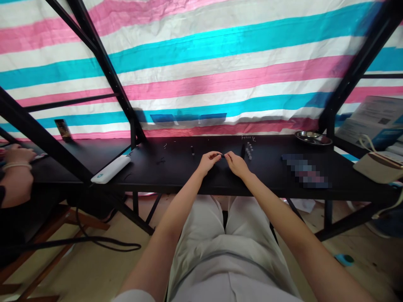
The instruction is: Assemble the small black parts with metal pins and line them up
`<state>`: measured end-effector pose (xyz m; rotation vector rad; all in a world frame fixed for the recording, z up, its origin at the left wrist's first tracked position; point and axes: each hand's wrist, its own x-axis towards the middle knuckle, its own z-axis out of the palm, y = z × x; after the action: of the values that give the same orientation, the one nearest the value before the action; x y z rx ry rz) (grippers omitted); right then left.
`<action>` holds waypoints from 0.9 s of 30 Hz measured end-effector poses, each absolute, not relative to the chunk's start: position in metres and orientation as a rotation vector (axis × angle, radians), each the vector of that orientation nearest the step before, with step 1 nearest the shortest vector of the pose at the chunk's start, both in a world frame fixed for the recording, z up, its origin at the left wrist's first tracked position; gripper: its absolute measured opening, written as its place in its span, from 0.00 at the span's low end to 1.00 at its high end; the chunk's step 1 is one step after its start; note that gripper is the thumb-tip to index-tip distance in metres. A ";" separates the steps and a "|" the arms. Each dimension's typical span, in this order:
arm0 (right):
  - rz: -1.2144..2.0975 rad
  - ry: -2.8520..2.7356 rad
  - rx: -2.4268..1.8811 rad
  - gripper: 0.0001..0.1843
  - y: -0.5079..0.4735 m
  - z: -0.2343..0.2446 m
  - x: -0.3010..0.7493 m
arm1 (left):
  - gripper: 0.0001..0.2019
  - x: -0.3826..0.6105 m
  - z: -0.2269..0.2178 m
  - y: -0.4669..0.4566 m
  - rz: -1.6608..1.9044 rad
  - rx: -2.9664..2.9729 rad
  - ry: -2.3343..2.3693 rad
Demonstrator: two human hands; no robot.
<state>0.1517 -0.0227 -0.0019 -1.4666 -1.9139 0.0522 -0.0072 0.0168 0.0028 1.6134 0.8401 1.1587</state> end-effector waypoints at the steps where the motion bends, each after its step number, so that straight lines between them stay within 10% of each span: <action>1: 0.051 -1.917 -1.484 0.18 -0.022 -0.002 0.152 | 0.16 -0.007 0.003 0.017 1.166 1.606 0.836; 27: 0.056 -1.932 -1.323 0.10 -0.019 -0.009 0.155 | 0.17 -0.006 0.001 0.021 1.219 1.434 0.957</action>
<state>0.1547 -0.0185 -0.0087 -1.3228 -1.9324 0.0561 -0.0061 0.0210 0.0013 1.4343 0.9568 1.2194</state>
